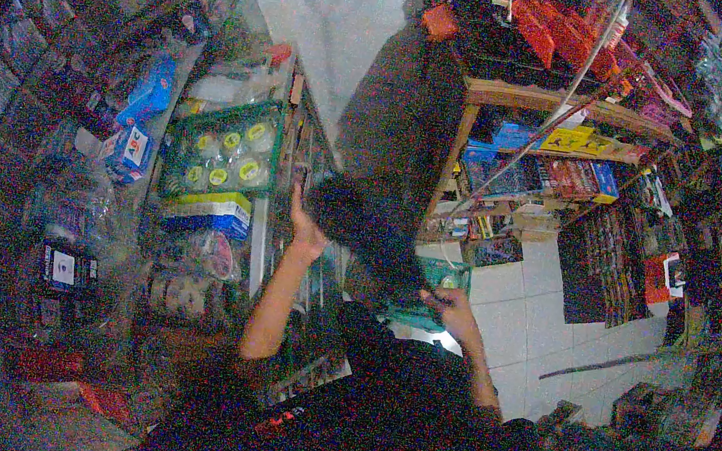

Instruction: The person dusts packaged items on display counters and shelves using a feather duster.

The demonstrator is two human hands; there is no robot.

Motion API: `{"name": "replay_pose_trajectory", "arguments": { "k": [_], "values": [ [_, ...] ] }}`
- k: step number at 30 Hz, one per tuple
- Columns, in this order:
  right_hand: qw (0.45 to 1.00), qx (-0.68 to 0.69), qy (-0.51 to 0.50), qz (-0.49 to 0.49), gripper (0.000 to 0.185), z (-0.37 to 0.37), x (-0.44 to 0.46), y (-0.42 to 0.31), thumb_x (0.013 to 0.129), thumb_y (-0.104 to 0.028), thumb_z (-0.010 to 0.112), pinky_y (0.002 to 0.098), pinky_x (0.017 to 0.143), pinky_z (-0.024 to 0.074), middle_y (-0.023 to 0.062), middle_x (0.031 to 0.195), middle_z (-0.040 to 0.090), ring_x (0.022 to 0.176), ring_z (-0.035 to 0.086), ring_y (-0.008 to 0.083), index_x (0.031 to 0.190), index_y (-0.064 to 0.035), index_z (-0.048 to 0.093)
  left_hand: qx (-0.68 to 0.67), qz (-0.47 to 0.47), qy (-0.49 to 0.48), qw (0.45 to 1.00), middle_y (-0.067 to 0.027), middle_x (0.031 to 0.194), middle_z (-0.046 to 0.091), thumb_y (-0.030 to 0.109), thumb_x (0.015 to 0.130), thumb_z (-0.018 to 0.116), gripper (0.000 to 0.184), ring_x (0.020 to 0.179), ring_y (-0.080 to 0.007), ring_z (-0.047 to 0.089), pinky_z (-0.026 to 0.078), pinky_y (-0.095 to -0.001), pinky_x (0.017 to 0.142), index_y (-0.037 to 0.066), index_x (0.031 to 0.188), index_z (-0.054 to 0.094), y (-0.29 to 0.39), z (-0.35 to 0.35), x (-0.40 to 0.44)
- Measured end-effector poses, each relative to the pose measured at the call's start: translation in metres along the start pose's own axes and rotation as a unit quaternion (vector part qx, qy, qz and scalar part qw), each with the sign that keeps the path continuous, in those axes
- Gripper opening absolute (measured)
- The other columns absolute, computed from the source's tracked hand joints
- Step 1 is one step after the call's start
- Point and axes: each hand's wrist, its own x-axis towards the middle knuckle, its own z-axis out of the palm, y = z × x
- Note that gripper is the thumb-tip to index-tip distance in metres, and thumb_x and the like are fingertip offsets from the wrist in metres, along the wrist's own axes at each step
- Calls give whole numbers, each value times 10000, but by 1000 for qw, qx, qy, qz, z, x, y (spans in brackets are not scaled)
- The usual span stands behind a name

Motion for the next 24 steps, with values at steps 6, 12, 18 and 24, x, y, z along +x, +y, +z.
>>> {"name": "replay_pose_trajectory", "arguments": {
  "k": [6,12,18,24],
  "values": [
    [1000,-8,10,3,380,7,1,7,909,-294,661,254,449,259,-69,551,433,501,365,42,632,-45,583,63,22,135,989,-132,1228,606,774,807,407,834,1126,-348,556,406,-480,1006,89,1246,589,-4,17,-2],
    [999,-2,31,-16,372,9,3,15,911,-285,657,247,443,252,-70,550,443,492,368,40,635,-45,588,-3,20,47,999,-138,1283,579,670,895,340,758,1191,-328,528,380,-478,1052,51,1280,550,-6,8,4],
    [999,35,24,3,406,6,0,10,924,-268,640,248,433,226,-80,535,411,474,335,36,581,-94,511,-3,57,118,991,-125,1099,674,465,891,528,479,1003,-325,632,481,-489,929,61,1121,642,1,38,-10],
    [993,93,63,24,432,8,-1,6,928,-282,635,254,421,196,-94,537,369,457,299,35,564,-134,454,-39,24,-53,998,-137,1101,662,272,890,542,366,1018,-297,631,503,-432,910,7,1135,605,8,-5,-2]
  ]
}}
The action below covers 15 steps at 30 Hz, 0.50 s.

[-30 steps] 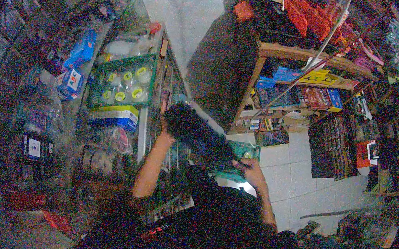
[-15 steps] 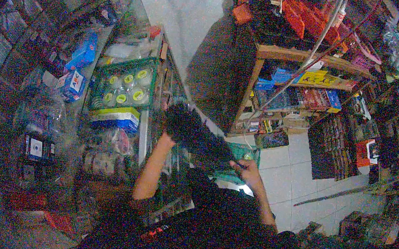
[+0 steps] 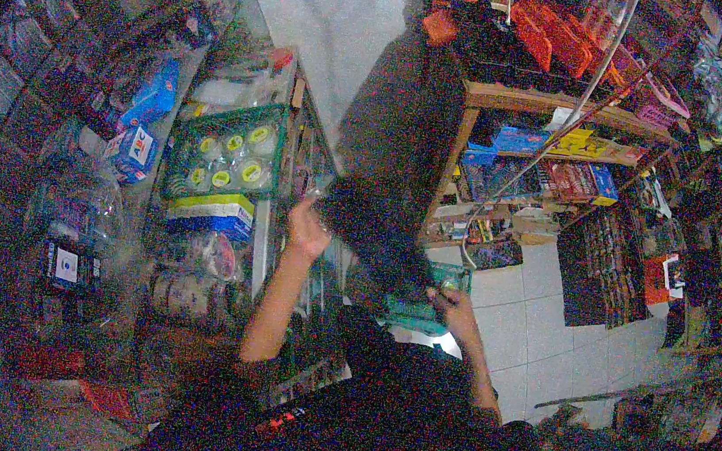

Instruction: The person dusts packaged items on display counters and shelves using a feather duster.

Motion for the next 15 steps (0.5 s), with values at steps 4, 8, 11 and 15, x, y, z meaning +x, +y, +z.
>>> {"name": "replay_pose_trajectory", "arguments": {
  "k": [4,8,11,15],
  "values": [
    [992,92,63,67,428,6,-1,-12,929,-290,634,255,424,189,-94,542,359,457,288,36,574,-137,449,49,15,76,996,-125,1097,657,189,927,535,262,1019,-280,632,511,-436,896,44,1137,590,-8,21,-4],
    [1000,11,-10,19,373,1,-2,1,924,-319,634,257,453,233,-77,562,403,494,335,48,632,-122,511,60,-4,27,998,-99,1140,648,218,961,526,290,1047,-270,620,502,-433,914,74,1207,576,-11,-15,6],
    [996,-11,-78,43,341,0,-3,3,913,-375,633,266,507,319,-60,607,475,560,415,66,716,-97,612,155,40,12,987,-71,1175,638,219,958,540,326,1080,-252,604,496,-417,924,94,1259,560,-12,-43,5],
    [998,-24,-63,5,393,9,-3,-2,924,-325,634,260,451,245,-65,560,412,493,345,52,628,-106,494,22,34,37,999,-68,1271,581,183,943,546,375,1134,-239,570,487,-382,946,77,1302,524,-20,-45,5]
  ]
}}
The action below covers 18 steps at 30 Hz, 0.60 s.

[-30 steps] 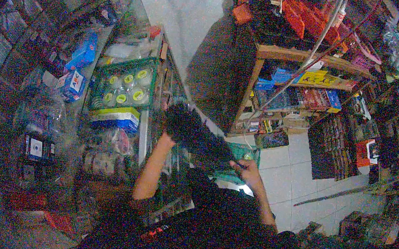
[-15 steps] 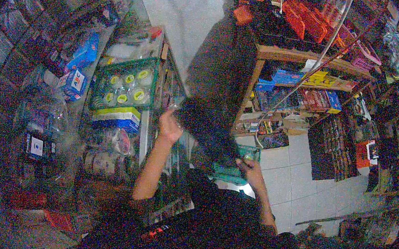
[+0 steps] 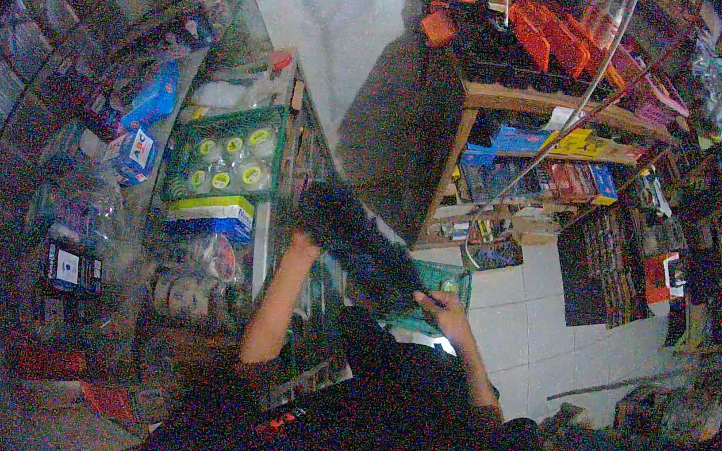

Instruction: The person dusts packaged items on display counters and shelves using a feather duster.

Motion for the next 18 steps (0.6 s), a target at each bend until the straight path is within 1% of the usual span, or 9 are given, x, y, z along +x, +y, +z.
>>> {"name": "replay_pose_trajectory", "arguments": {
  "k": [1,2,4,5,8,9,12,15,18],
  "values": [
    [999,15,26,-22,427,3,0,-3,931,-299,631,254,424,204,-68,537,380,461,310,45,595,-112,446,208,59,-40,975,-71,1308,555,218,948,545,381,1147,-259,560,464,-419,977,96,1307,514,3,5,4],
    [998,45,47,-8,425,4,1,-3,931,-299,631,257,427,208,-66,542,385,465,312,46,595,-110,451,76,-4,11,997,-65,1286,568,263,947,556,357,1134,-268,565,444,-467,985,126,1276,526,3,-10,12],
    [995,76,63,15,419,4,3,0,932,-297,630,262,436,215,-66,554,394,478,316,47,598,-105,466,44,-15,20,999,-60,1233,598,265,958,539,304,1113,-276,575,438,-499,967,158,1242,536,9,1,6],
    [995,78,58,24,413,4,4,2,932,-295,629,264,442,220,-68,561,399,486,317,47,600,-103,476,18,-23,-25,999,-68,1171,628,272,976,483,274,1075,-262,594,462,-463,931,123,1192,565,10,-4,9],
    [999,2,-36,31,388,-3,2,10,936,-287,624,266,471,234,-82,588,410,522,318,44,612,-98,522,152,-19,135,979,-85,1138,642,277,986,423,314,1048,-250,606,477,-425,921,79,1165,588,15,45,-11],
    [999,18,-34,36,372,0,1,10,934,-278,626,260,480,238,-88,589,411,530,327,41,621,-100,531,113,-10,69,991,-102,1133,644,287,990,381,365,1039,-248,612,483,-400,928,44,1149,601,11,28,0],
    [998,-43,-43,29,469,0,3,7,907,-435,632,285,489,316,-39,568,458,537,402,83,627,-70,538,85,-10,105,991,-94,1159,635,294,994,358,384,1063,-255,601,473,-402,951,50,1183,587,8,29,6],
    [998,-41,-39,27,468,-3,11,21,909,-430,629,289,498,324,-31,573,463,543,403,88,627,-69,536,94,-13,129,987,-86,1187,623,306,999,336,402,1087,-257,587,464,-400,968,54,1203,574,7,28,8],
    [998,-59,-35,4,445,-9,18,40,911,-430,625,297,511,333,-22,589,477,556,407,95,672,-57,595,109,-11,134,985,-83,1221,609,297,1000,338,400,1113,-252,573,459,-401,973,56,1235,555,7,32,5]
  ]
}}
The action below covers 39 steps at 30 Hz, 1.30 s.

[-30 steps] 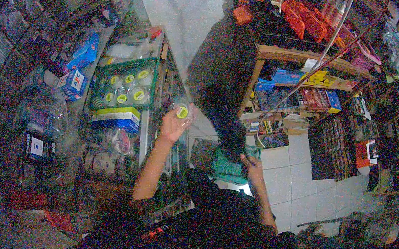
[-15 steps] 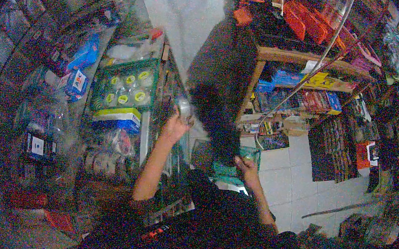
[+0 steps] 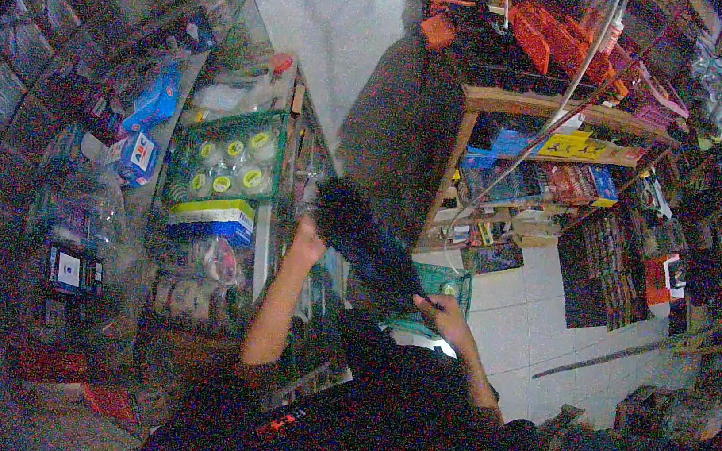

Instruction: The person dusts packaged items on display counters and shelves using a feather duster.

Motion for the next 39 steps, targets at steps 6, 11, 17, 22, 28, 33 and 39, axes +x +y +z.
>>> {"name": "replay_pose_trajectory", "arguments": {
  "k": [6,11,17,22,28,33,39],
  "values": [
    [998,28,52,-16,390,-3,-9,-25,924,-320,641,241,429,213,-85,551,398,472,314,38,616,-110,524,-47,-10,-113,992,-92,1273,584,405,972,405,484,1162,-278,547,418,-454,1005,55,1281,533,10,3,-5],
    [998,32,48,-17,387,0,-9,-17,918,-320,650,242,418,205,-85,538,393,457,304,37,614,-111,533,-129,-30,-129,983,-104,1296,569,591,928,425,665,1185,-293,532,396,-466,1036,54,1309,513,22,30,-28],
    [999,-2,18,-47,413,2,-8,-17,911,-337,658,246,430,219,-76,541,403,469,325,42,597,-99,537,-122,7,-165,979,-147,1255,602,614,925,415,678,1151,-334,568,411,-488,1037,45,1260,569,18,21,-24],
    [999,-7,48,-23,436,3,-12,-35,914,-341,651,253,448,235,-77,550,397,495,335,46,581,-90,522,-92,6,-123,988,-136,1277,587,566,952,410,627,1186,-322,545,399,-475,1049,57,1293,542,21,24,-26],
    [998,-19,36,-44,430,3,-10,-27,921,-335,642,256,450,237,-78,552,399,496,340,49,594,-82,523,-125,-3,-206,970,-131,1292,574,590,937,423,649,1206,-314,529,390,-460,1056,67,1309,525,23,37,-32],
    [998,16,49,-20,422,0,-9,-26,915,-325,652,254,447,228,-83,560,393,494,327,42,591,-100,503,-84,36,-98,991,-149,1274,585,617,931,391,698,1174,-347,549,419,-489,1028,47,1315,514,18,31,-25],
    [999,30,35,-27,420,4,-11,-33,916,-313,654,251,446,213,-88,564,382,492,307,41,585,-114,487,-21,-5,-108,994,-121,1319,555,647,910,406,714,1216,-312,516,392,-462,1041,71,1316,524,18,27,-28]
  ]
}}
